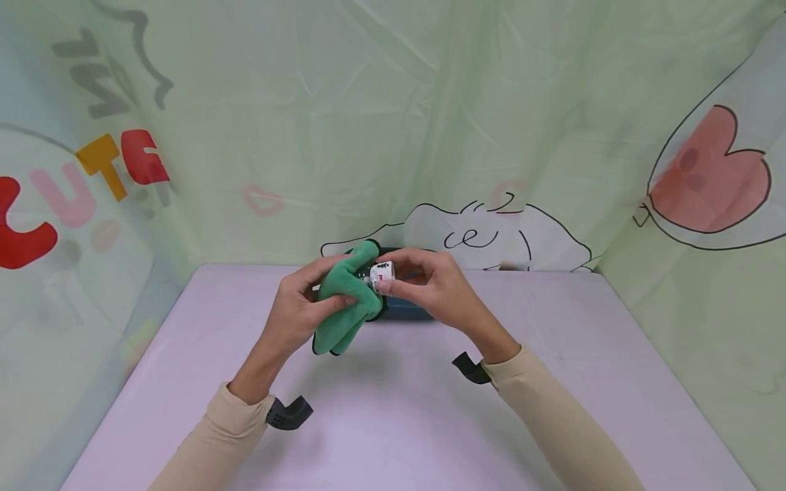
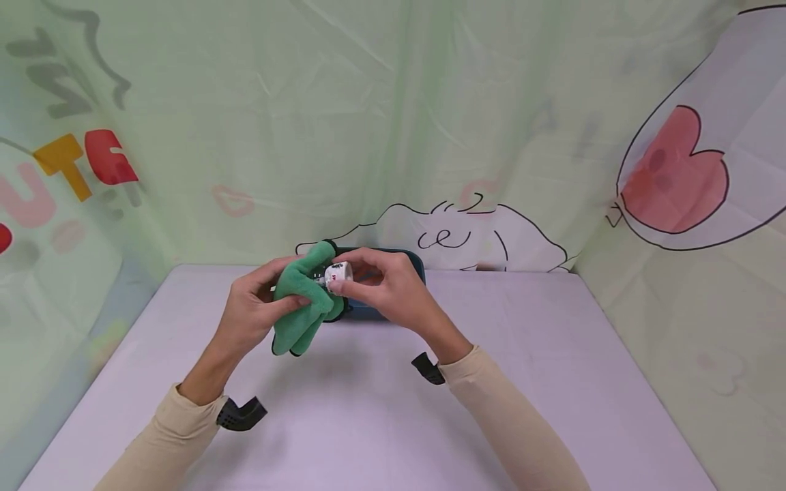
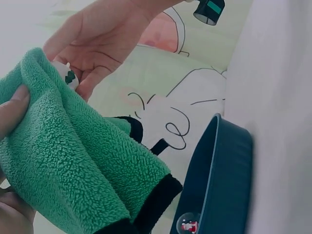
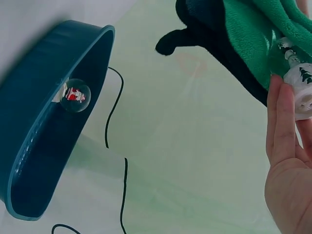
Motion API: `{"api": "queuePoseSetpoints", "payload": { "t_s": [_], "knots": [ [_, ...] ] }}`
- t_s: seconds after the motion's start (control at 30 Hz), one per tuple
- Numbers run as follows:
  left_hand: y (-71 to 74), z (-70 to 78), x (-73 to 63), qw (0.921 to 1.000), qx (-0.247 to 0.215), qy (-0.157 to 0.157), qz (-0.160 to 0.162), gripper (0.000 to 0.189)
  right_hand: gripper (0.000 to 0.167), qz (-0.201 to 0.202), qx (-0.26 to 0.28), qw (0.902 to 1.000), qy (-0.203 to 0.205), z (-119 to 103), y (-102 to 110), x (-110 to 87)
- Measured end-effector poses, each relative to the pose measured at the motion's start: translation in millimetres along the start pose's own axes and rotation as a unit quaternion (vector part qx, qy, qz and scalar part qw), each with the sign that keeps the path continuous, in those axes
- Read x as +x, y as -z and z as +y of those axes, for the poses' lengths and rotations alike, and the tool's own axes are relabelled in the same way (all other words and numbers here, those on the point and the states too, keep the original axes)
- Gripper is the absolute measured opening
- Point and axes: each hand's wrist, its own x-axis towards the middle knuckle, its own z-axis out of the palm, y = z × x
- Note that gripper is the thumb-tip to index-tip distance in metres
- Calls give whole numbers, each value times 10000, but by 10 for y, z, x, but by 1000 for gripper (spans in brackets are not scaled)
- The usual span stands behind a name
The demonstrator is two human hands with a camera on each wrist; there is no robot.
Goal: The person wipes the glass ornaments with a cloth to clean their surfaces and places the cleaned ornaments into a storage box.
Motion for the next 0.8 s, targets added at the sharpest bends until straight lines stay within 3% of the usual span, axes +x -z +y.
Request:
{"api": "queuePoseSetpoints", "payload": {
  "t_s": [0.13,0.43,0.6,0.8],
  "knots": [
    [1,-10,-2,10000,4,-8,-18,56,28,-72,168,9997,-172,4,7,-6],
    [1,-45,6,9992,-64,375,76,58,34,-199,554,9980,-241,41,-1,-5],
    [-3,-34,18,9982,-305,507,115,56,38,-188,639,9978,-8,40,-16,-15],
    [-11,-9,18,9967,-528,592,191,55,41,-284,403,9969,610,39,-22,-24]
  ]
}}
